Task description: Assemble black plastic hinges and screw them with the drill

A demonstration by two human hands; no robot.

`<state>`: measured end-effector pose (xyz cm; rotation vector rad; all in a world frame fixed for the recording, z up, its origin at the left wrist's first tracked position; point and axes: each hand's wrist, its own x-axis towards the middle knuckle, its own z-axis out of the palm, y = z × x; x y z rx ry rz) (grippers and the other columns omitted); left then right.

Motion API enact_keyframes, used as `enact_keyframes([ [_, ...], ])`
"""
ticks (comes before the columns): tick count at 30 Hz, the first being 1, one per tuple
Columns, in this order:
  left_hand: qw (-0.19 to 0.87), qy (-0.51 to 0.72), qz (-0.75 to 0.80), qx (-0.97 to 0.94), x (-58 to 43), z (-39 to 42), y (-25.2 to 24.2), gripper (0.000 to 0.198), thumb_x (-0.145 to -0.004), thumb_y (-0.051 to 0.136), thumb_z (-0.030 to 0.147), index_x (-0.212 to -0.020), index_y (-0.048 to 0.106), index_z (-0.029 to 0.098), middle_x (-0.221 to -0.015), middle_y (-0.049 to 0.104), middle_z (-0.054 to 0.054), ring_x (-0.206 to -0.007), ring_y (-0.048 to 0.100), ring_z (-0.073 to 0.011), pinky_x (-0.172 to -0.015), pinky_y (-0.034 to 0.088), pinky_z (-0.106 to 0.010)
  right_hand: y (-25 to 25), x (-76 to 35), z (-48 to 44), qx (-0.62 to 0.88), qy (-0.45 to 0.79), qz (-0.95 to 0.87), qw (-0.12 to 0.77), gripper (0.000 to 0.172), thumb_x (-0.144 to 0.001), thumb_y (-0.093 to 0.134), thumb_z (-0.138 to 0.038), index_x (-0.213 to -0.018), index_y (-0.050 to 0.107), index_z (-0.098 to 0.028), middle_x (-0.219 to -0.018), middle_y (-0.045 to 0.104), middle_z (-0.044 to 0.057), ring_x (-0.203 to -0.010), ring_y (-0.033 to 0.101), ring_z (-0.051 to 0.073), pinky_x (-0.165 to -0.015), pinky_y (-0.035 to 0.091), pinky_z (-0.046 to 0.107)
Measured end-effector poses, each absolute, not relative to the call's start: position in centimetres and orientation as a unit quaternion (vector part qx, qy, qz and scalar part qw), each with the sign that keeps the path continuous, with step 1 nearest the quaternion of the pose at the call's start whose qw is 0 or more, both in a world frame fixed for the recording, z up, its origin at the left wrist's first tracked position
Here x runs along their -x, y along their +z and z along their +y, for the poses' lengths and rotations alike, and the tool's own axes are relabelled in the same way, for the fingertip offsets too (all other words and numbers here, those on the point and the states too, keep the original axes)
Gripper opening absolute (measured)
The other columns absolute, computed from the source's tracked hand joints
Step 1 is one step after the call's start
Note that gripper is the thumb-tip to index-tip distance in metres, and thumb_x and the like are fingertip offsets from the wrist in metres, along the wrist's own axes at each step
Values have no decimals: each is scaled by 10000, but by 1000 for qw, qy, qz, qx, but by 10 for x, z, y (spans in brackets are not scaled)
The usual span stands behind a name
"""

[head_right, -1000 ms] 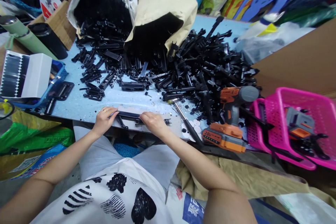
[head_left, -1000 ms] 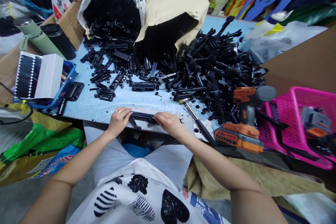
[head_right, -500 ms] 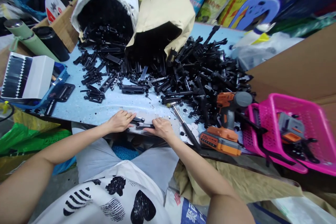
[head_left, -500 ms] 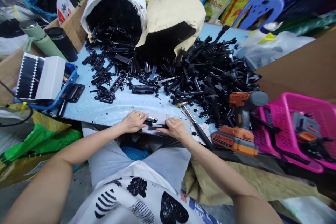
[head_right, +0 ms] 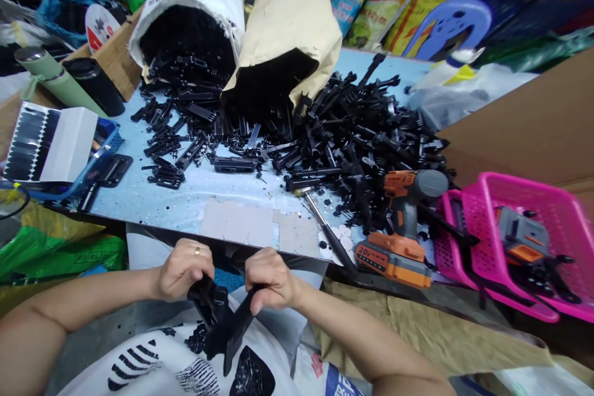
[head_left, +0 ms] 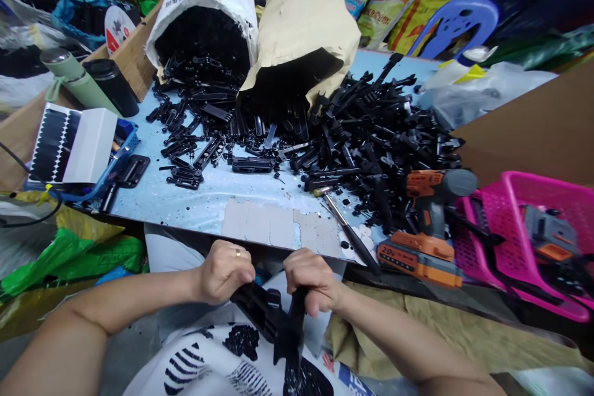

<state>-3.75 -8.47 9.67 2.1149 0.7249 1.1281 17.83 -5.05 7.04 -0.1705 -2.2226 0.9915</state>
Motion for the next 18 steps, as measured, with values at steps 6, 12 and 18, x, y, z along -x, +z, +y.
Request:
enact_keyframes([
  [6, 239, 258, 462, -814, 57, -47, 69, 514, -956, 298, 389, -633, 630, 168, -571, 613, -57, -533, 562, -144, -549, 369, -248, 39, -175, -18, 257, 288, -883, 269, 629, -964, 105, -526, -553, 442, -190, -483, 455, 14, -456, 431, 106, -499, 303, 240],
  [12, 112, 182, 588, -781, 68, -2, 37, 569, -907, 359, 525, -617, 636, 122, -555, 589, -122, -532, 566, -207, -536, 357, -275, 43, -170, 17, 433, 60, -899, 30, 573, -939, 273, -564, -651, 570, -168, -582, 592, 58, -501, 497, 130, -505, 212, 259],
  [18, 177, 250, 382, -872, 70, -35, 65, 563, -925, 285, 545, -601, 565, 180, -521, 528, -45, -470, 481, -143, -495, 336, -262, 77, -184, -4, 222, 177, -939, 193, 629, -939, 155, -589, -577, 472, -183, -482, 455, 13, -446, 416, 111, -489, 254, 260],
])
